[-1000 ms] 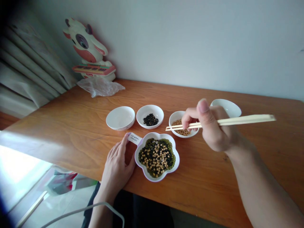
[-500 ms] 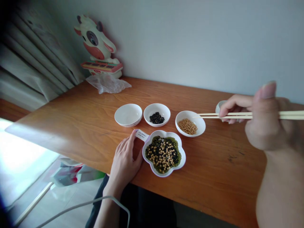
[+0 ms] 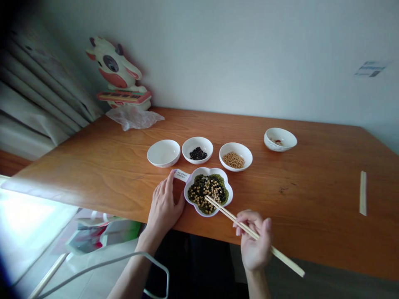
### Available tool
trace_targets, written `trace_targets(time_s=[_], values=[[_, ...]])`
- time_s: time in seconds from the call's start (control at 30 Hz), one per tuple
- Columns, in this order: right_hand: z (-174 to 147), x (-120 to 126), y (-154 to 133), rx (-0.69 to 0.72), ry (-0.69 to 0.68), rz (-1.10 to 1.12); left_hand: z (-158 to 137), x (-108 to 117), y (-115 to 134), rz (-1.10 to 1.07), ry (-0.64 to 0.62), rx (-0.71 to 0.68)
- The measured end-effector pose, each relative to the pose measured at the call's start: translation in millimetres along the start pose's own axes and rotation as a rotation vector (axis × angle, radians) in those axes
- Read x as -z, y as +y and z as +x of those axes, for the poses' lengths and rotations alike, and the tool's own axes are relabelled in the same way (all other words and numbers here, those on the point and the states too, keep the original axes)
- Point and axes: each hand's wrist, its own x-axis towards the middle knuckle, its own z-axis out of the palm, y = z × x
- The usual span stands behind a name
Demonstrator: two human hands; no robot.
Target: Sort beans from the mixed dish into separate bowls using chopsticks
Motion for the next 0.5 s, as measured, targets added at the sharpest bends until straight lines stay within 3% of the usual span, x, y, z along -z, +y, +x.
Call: trace_targets(time_s=[0.23,0.5], values=[[10.5,1.9,12.5,-0.059,0.156,0.073,-2.6,-2.7,-5.7,-0.073,0.041,-0.083],[15.6,2.8,19.7,-0.085,0.210,0.138,-3.0,0.1,-2.3,-0.057,0.046,-0.147]])
